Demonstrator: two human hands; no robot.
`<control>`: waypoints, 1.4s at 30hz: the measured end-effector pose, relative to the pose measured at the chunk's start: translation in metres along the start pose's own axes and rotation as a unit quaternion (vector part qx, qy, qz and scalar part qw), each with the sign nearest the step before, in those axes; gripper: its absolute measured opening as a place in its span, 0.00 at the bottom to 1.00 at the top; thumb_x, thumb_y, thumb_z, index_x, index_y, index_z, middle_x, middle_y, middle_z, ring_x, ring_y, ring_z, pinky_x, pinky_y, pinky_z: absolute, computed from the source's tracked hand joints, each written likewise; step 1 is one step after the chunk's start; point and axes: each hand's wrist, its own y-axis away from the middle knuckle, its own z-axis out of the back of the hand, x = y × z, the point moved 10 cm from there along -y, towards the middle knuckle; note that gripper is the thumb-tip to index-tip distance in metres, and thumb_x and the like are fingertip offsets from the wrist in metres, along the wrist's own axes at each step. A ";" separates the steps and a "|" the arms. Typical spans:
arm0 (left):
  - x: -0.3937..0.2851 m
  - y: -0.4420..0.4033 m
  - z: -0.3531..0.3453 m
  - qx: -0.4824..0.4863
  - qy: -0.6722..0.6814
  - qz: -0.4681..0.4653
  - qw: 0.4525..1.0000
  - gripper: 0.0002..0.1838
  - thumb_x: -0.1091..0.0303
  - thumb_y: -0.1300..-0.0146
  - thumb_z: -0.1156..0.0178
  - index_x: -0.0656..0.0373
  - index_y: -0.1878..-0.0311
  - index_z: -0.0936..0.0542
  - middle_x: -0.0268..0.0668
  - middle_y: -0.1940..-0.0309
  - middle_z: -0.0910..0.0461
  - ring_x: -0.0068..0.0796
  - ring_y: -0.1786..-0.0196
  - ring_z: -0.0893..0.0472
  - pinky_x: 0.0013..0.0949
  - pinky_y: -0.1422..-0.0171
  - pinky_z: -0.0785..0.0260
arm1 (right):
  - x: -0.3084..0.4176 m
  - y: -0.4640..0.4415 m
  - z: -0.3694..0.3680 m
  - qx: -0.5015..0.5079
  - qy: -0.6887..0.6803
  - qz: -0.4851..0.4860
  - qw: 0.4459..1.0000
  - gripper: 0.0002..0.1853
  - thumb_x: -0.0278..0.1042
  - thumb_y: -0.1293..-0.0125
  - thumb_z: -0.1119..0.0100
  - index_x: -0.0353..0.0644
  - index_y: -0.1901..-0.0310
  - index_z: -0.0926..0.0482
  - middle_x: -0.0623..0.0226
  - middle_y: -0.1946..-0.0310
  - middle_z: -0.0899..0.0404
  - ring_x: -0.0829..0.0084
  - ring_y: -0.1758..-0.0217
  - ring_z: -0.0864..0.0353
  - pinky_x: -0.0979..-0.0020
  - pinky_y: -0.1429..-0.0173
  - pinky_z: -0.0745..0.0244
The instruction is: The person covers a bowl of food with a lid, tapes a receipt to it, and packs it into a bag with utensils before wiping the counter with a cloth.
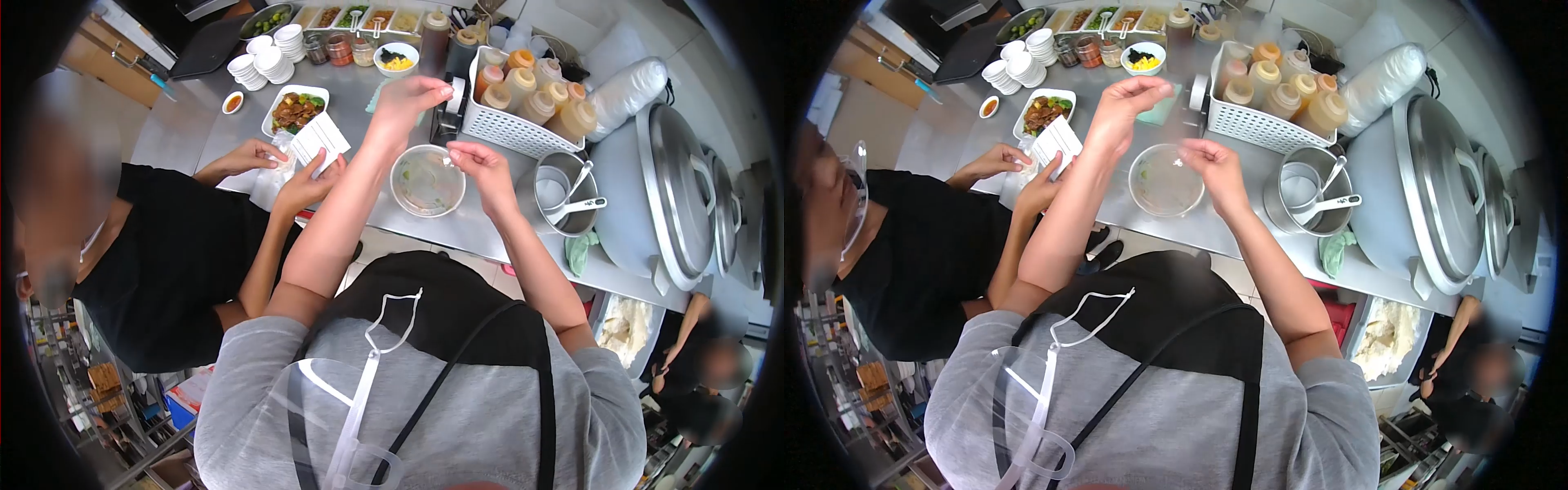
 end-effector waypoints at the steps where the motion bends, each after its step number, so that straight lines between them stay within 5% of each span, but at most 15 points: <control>1: -0.010 0.005 0.001 -0.005 0.001 0.016 1.000 0.07 0.73 0.52 0.39 0.59 0.68 0.21 0.33 0.71 0.22 0.18 0.65 0.26 0.21 0.57 0.38 | 0.000 -0.001 -0.005 0.006 -0.001 0.002 1.000 0.07 0.30 0.46 0.44 0.38 0.66 0.23 0.74 0.75 0.24 0.86 0.71 0.31 0.83 0.63 0.37; 6: -0.046 0.006 0.028 0.023 -0.108 -0.019 0.994 0.08 0.75 0.54 0.38 0.60 0.67 0.22 0.33 0.68 0.22 0.19 0.64 0.26 0.23 0.55 0.36 | -0.002 -0.003 -0.054 0.080 -0.059 0.023 0.995 0.07 0.30 0.45 0.44 0.37 0.66 0.23 0.72 0.74 0.24 0.85 0.71 0.30 0.83 0.62 0.36; 12: -0.036 0.005 0.042 0.164 -0.213 0.069 0.961 0.11 0.77 0.56 0.39 0.60 0.65 0.24 0.32 0.68 0.23 0.19 0.63 0.26 0.23 0.54 0.35 | -0.006 0.015 -0.109 0.120 -0.149 0.003 0.982 0.06 0.28 0.46 0.44 0.36 0.68 0.24 0.71 0.75 0.24 0.85 0.73 0.30 0.83 0.68 0.38; 18: 0.000 0.005 0.027 0.266 -0.292 0.068 0.916 0.18 0.75 0.57 0.37 0.55 0.59 0.26 0.31 0.68 0.23 0.20 0.61 0.27 0.27 0.49 0.40 | -0.032 0.022 -0.095 0.046 -0.158 -0.053 0.985 0.10 0.27 0.48 0.42 0.36 0.65 0.29 0.68 0.76 0.25 0.84 0.77 0.32 0.84 0.72 0.40; 20: 0.024 0.010 0.029 0.274 -0.319 0.164 0.892 0.21 0.74 0.58 0.36 0.54 0.57 0.27 0.31 0.67 0.23 0.19 0.61 0.27 0.27 0.49 0.40 | -0.038 0.022 -0.090 0.033 -0.145 -0.059 0.987 0.11 0.27 0.48 0.41 0.37 0.65 0.32 0.68 0.77 0.26 0.84 0.77 0.32 0.83 0.73 0.40; 30: 0.058 0.015 0.022 0.367 -0.321 0.166 0.857 0.30 0.71 0.61 0.37 0.53 0.49 0.32 0.36 0.69 0.23 0.21 0.68 0.24 0.26 0.61 0.33 | -0.064 0.021 -0.082 -0.007 -0.136 -0.076 0.988 0.19 0.31 0.49 0.39 0.41 0.64 0.42 0.68 0.80 0.28 0.83 0.79 0.34 0.82 0.77 0.42; 37: 0.033 0.016 0.015 0.318 -0.322 0.125 0.883 0.29 0.79 0.57 0.39 0.53 0.47 0.33 0.33 0.79 0.23 0.16 0.71 0.24 0.22 0.63 0.35 | -0.078 0.008 -0.076 -0.019 -0.100 -0.099 0.990 0.12 0.35 0.48 0.40 0.39 0.67 0.31 0.75 0.81 0.31 0.86 0.80 0.38 0.82 0.77 0.44; 42: 0.007 0.011 0.013 0.214 -0.270 0.057 0.937 0.29 0.81 0.57 0.40 0.55 0.49 0.35 0.34 0.79 0.23 0.17 0.72 0.24 0.22 0.63 0.35 | -0.024 0.013 -0.049 -0.001 -0.047 0.017 0.999 0.09 0.35 0.48 0.40 0.40 0.78 0.25 0.78 0.82 0.30 0.88 0.79 0.39 0.84 0.74 0.47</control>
